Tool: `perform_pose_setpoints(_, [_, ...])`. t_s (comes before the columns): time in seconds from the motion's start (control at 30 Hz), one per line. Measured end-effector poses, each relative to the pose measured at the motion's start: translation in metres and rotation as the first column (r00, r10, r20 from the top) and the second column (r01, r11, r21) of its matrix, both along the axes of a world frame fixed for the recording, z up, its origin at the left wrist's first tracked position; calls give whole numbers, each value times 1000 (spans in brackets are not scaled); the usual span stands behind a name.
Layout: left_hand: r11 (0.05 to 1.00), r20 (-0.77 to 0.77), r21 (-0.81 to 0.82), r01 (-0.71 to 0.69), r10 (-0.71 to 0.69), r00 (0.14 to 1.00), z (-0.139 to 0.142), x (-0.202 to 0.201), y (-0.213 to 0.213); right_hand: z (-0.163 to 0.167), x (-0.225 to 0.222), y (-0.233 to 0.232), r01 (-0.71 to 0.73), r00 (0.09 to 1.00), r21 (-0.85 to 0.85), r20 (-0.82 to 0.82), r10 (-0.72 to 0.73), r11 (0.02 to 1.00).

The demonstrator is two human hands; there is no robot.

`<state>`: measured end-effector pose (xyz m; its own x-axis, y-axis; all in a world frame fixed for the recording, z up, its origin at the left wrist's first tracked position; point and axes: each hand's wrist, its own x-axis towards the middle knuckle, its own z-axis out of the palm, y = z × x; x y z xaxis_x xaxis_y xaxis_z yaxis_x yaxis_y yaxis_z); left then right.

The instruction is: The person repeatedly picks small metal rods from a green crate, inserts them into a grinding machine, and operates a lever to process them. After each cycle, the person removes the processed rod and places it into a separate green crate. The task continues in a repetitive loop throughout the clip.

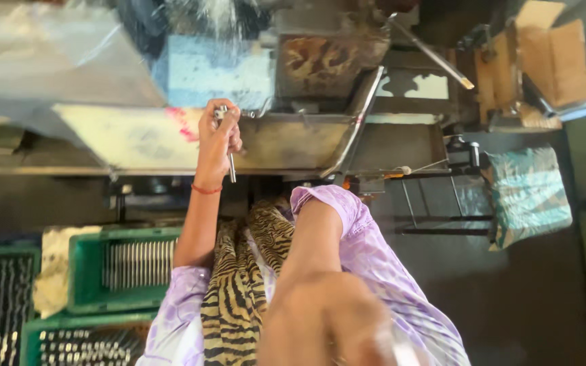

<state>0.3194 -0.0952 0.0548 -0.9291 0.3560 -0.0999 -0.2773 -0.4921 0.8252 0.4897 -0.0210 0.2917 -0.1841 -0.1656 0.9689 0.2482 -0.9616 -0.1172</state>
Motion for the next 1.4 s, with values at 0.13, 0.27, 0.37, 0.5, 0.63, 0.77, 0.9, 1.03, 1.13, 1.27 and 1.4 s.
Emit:
perform_pose_setpoints(0.13, [996,8,28,82,-82,997,-10,-62,54,-42,-45,91,218,952,483,87,-294,848])
perform_pose_setpoints(0.27, [956,174,263,132,-181,968,-31,-164,100,-107,-101,230,596,207,800,-64,-976,73])
perform_pose_setpoints(0.37, [969,305,245,-44,-34,952,-42,-229,124,-152,-154,369,69,-425,398,-818,-388,-915])
perform_pose_setpoints(0.5, [936,325,-179,-302,346,880,-40,-269,137,-212,-153,490,-455,-270,-132,-922,278,-881])
perform_pose_setpoints(0.63, [890,261,-244,-385,443,858,-39,-284,136,-246,-138,508,-445,-152,-136,-963,224,-885])
perform_pose_setpoints(0.77, [886,285,-219,-409,459,841,-37,-292,129,-255,-140,504,-581,-40,-59,-994,100,-812])
perform_pose_setpoints(0.9, [903,203,-102,-417,429,880,-43,-300,121,-260,-145,506,-626,-72,-88,-983,170,-775])
perform_pose_setpoints(1.03, [892,325,-156,-425,453,830,-50,-307,117,-274,-143,512,-611,-136,-73,-971,195,-788])
perform_pose_setpoints(1.13, [894,308,-117,-432,446,840,-54,-311,115,-281,-141,516,-605,-170,-79,-959,226,-793])
perform_pose_setpoints(1.27, [888,326,-113,-446,457,828,-55,-313,113,-284,-142,518,-600,-184,-76,-956,230,-797])
perform_pose_setpoints(1.4, [863,393,-165,-477,501,771,-56,-314,113,-284,-141,517,-606,-182,-75,-956,231,-792])
